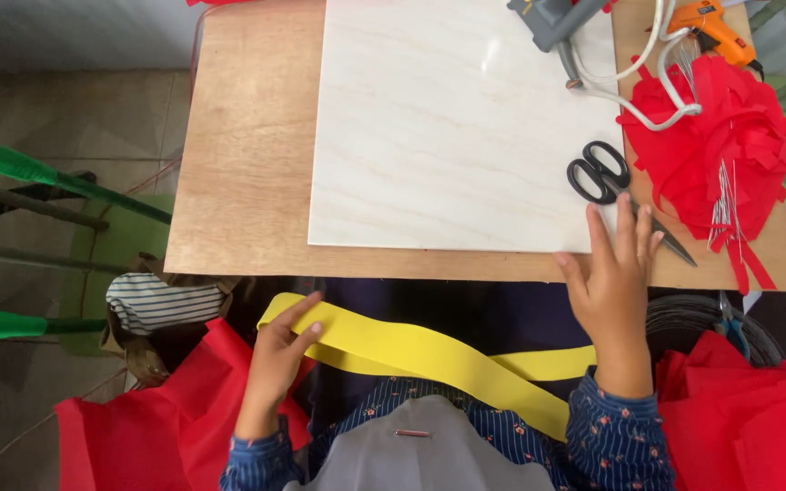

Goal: Rolling red fabric and using scissors to cut a fine fringe into a yellow strip of material

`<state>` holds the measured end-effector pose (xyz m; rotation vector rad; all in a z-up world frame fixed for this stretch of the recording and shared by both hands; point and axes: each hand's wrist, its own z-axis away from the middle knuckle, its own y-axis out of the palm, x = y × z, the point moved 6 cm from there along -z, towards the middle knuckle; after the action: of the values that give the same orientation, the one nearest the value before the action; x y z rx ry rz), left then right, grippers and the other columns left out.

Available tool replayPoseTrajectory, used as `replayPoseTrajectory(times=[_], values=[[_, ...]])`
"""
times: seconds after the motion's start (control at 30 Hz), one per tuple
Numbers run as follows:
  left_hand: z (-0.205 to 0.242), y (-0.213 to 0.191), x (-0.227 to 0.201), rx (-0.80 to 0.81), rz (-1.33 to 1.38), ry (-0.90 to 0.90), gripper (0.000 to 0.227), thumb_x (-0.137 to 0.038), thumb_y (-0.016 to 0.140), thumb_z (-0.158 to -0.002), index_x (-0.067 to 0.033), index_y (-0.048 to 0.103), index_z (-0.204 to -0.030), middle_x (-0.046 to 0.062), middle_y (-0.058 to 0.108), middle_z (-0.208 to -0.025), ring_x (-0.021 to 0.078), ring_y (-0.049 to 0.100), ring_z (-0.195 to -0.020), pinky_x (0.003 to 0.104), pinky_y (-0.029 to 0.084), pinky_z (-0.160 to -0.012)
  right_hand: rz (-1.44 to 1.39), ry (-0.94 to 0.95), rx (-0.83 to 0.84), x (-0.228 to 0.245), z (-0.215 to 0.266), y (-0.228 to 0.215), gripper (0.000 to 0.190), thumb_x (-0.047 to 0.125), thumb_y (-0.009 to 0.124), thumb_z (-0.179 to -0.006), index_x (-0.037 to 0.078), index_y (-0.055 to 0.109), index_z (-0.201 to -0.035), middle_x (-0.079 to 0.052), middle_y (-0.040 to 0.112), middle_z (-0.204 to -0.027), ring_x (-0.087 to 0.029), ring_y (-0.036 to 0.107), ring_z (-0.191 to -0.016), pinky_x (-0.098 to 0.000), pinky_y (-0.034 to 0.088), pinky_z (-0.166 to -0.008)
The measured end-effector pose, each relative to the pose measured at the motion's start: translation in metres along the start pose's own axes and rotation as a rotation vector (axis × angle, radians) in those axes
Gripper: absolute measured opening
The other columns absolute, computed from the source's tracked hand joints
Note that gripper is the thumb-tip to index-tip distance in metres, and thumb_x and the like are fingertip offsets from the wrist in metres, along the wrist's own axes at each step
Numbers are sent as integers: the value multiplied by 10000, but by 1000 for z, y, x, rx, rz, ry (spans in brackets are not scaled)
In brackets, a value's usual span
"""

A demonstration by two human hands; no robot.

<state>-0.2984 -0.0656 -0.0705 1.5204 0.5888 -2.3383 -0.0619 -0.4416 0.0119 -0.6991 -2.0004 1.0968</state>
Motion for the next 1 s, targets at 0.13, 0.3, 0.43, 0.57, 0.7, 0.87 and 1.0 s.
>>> replayPoseTrajectory(times=[0.13, 0.3, 0.43, 0.57, 0.7, 0.87, 1.0], values=[[45, -4, -60, 177, 61, 169, 544, -116, 700, -871, -60, 619, -1406, 74, 590, -1515, -11, 223, -518, 128, 239, -448, -540, -56, 365, 58, 16, -5, 1094, 560, 744, -733, 71, 291, -1600, -157, 415, -1636, -331, 411, -1510, -418, 362, -1170], [78, -16, -112, 116, 245, 426, 439, 2, 728, -853, -1, 672, -1288, 213, 727, -1265, 274, 703, -1194, 356, 580, -994, -739, -114, 809, 133, 42, 22, 1360, 658, 839, -626, 163, 65, -1628, -116, 486, -1545, -262, 504, -1417, -390, 416, -1115], [73, -26, -142, 5, 209, 686, 481, 53, 678, -900, -55, 603, -1363, 199, 657, -1393, 310, 641, -1340, 357, 583, -1091, -857, -70, 940, 121, 57, 47, 461, 492, 738, -864, 135, 762, -1155, 38, 765, -890, -94, 696, -737, -258, 494, -641], [62, -25, -146, -143, 268, 704, 584, -43, 712, -876, -3, 519, -1426, 292, 547, -1482, 361, 535, -1448, 436, 492, -1206, -895, -175, 882, 96, 61, 36, 327, 353, 833, -887, 108, 644, -781, 42, 495, -669, -77, 412, -615, -269, 357, -559], [62, -47, -142, -385, 335, 894, 577, 52, 642, -910, -53, 517, -1464, 276, 482, -1569, 344, 519, -1473, 406, 524, -1137, -598, -175, 1121, 54, 98, 59, 460, 417, 830, -929, 129, 542, -717, 35, 487, -650, -90, 432, -605, -315, 356, -561], [61, -83, -185, -443, 228, 1046, 692, 163, 555, -1024, -181, 448, -1614, 205, 333, -1757, 309, 397, -1584, 414, 558, -1075, -528, 81, 980, 15, 105, 34, 348, 426, 814, -844, 106, 747, -722, 41, 673, -641, -61, 606, -616, -276, 451, -581], [26, -98, -238, -291, 191, 1209, 754, 399, 490, -1118, -105, 363, -1664, 186, 326, -1725, 430, 363, -1580, 675, 508, -1303, -794, 518, 624, -36, 109, 20, 219, 121, 832, -806, -5, 862, -982, -25, 803, -787, -74, 625, -663, -234, 495, -552]])
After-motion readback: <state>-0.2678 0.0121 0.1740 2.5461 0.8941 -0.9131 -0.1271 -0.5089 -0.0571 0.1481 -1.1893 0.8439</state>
